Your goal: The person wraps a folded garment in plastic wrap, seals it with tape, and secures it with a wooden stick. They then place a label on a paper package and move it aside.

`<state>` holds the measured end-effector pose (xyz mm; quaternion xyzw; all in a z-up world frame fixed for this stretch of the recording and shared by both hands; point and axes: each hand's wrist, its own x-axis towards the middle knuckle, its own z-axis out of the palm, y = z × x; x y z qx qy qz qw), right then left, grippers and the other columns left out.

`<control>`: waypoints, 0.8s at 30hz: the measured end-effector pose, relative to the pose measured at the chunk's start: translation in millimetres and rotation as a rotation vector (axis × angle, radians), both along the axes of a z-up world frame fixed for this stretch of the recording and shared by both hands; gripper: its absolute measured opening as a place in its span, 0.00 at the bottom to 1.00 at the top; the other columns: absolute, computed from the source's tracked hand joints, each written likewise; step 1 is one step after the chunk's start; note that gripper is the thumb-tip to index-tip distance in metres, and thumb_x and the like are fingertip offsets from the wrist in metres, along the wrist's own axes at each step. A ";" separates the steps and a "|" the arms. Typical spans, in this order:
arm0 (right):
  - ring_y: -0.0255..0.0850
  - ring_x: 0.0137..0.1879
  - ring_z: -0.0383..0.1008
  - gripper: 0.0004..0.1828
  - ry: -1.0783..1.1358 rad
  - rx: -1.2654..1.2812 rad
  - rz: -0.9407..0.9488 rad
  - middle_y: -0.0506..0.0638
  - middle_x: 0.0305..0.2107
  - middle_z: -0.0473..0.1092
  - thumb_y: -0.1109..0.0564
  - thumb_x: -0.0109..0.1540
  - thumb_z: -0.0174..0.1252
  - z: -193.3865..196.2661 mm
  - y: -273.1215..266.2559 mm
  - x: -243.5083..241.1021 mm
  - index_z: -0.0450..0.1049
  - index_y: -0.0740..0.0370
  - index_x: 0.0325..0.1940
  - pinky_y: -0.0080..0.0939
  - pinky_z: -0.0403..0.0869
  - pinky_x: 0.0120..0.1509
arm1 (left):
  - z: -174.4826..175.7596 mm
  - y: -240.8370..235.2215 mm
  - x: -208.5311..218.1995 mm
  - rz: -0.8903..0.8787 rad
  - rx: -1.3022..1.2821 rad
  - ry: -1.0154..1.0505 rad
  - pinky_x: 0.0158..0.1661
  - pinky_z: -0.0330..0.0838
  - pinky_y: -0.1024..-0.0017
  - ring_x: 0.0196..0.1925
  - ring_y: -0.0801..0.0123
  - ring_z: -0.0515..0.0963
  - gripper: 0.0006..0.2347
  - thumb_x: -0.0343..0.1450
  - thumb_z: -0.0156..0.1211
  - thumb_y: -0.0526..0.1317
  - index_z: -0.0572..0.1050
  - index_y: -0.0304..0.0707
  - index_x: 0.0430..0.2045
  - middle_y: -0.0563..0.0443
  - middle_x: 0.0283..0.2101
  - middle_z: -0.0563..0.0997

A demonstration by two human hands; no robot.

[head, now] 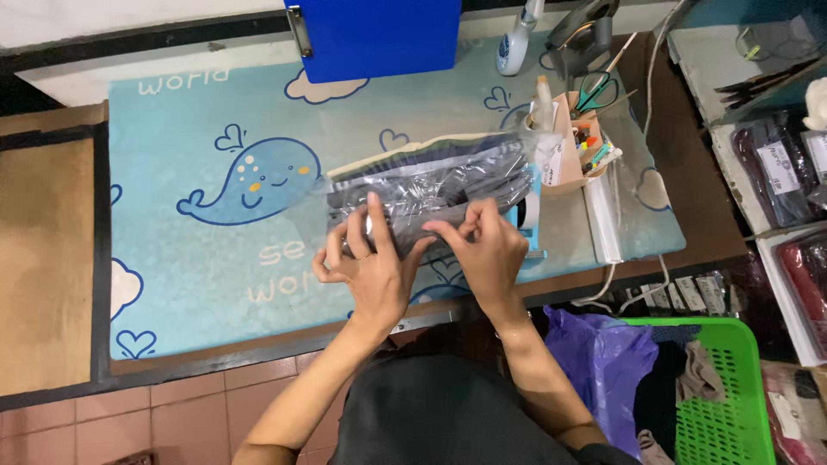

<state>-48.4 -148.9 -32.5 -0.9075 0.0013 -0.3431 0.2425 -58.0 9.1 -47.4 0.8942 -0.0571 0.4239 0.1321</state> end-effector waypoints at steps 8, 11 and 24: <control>0.37 0.19 0.68 0.28 -0.095 0.076 0.172 0.37 0.10 0.67 0.41 0.53 0.77 -15.3 -11.9 -0.5 0.62 0.51 0.26 0.34 0.72 0.32 | -40.1 -26.0 -27.4 -0.066 0.000 -0.097 0.57 0.39 0.41 0.61 0.42 0.55 0.32 0.61 0.77 0.52 0.75 0.46 0.60 0.42 0.61 0.70; 0.45 0.18 0.70 0.26 0.023 0.246 0.272 0.44 0.10 0.67 0.45 0.53 0.78 -21.1 -32.7 -7.3 0.63 0.54 0.26 0.40 0.71 0.30 | -76.8 -50.8 -50.2 -0.258 -0.103 -0.082 0.56 0.46 0.46 0.58 0.45 0.61 0.20 0.61 0.76 0.49 0.77 0.46 0.43 0.45 0.59 0.73; 0.40 0.46 0.78 0.17 0.418 0.718 0.091 0.51 0.38 0.79 0.46 0.69 0.62 -229.5 -198.1 -24.5 0.64 0.55 0.51 0.42 0.71 0.53 | -225.9 -155.7 -26.0 -1.019 0.377 0.143 0.65 0.66 0.51 0.69 0.51 0.70 0.27 0.65 0.63 0.43 0.71 0.25 0.57 0.32 0.61 0.76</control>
